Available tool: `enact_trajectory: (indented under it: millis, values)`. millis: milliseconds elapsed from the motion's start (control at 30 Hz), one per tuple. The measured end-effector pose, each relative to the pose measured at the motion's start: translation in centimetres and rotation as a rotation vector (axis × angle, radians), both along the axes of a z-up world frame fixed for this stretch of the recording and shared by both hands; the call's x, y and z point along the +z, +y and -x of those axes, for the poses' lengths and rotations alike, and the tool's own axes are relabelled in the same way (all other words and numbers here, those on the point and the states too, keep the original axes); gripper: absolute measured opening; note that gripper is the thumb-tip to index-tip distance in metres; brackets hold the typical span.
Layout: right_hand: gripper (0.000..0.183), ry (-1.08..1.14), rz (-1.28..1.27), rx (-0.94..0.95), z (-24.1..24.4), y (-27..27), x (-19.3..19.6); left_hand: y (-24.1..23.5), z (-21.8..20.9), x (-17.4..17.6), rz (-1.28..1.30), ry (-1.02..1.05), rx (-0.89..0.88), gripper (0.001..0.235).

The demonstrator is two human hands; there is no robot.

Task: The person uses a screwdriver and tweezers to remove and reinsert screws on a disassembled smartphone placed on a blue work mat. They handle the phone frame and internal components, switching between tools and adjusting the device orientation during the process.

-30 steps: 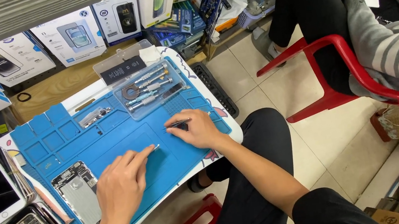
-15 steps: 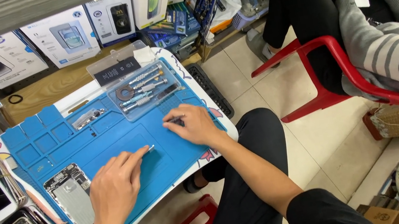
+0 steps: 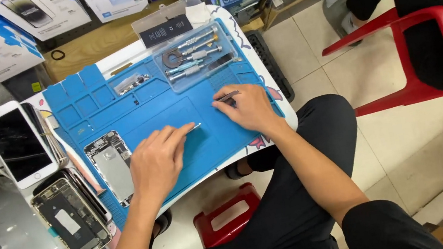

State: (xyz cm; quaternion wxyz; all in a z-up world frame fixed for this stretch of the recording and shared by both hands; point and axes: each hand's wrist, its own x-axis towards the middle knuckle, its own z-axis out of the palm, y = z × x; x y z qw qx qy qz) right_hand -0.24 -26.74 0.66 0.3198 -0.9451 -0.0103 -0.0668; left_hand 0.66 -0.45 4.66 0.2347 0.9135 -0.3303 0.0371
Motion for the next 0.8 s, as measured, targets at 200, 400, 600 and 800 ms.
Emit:
enact_trajectory:
  millis: [200, 400, 600, 800]
  values:
    - [0.006, -0.095, -0.066, -0.141, 0.0, -3.4, -0.9, -0.1, 0.1, -0.5, -0.024, -0.018, 0.004, 0.019]
    - [0.008, -0.087, -0.283, -0.326, 0.1, -9.6, -0.9, -0.2, 0.1, -0.4, -0.001, -0.003, -0.001, 0.018]
    - [0.011, 0.058, -0.182, -0.366, 0.3, -8.6, -0.7, -0.1, 0.2, -0.7, 0.022, -0.010, 0.001, 0.017]
    - [0.012, 0.051, -0.142, -0.387, -0.2, -8.2, -0.7, 0.0, 0.1, -0.2, -0.026, 0.013, -0.005, 0.018]
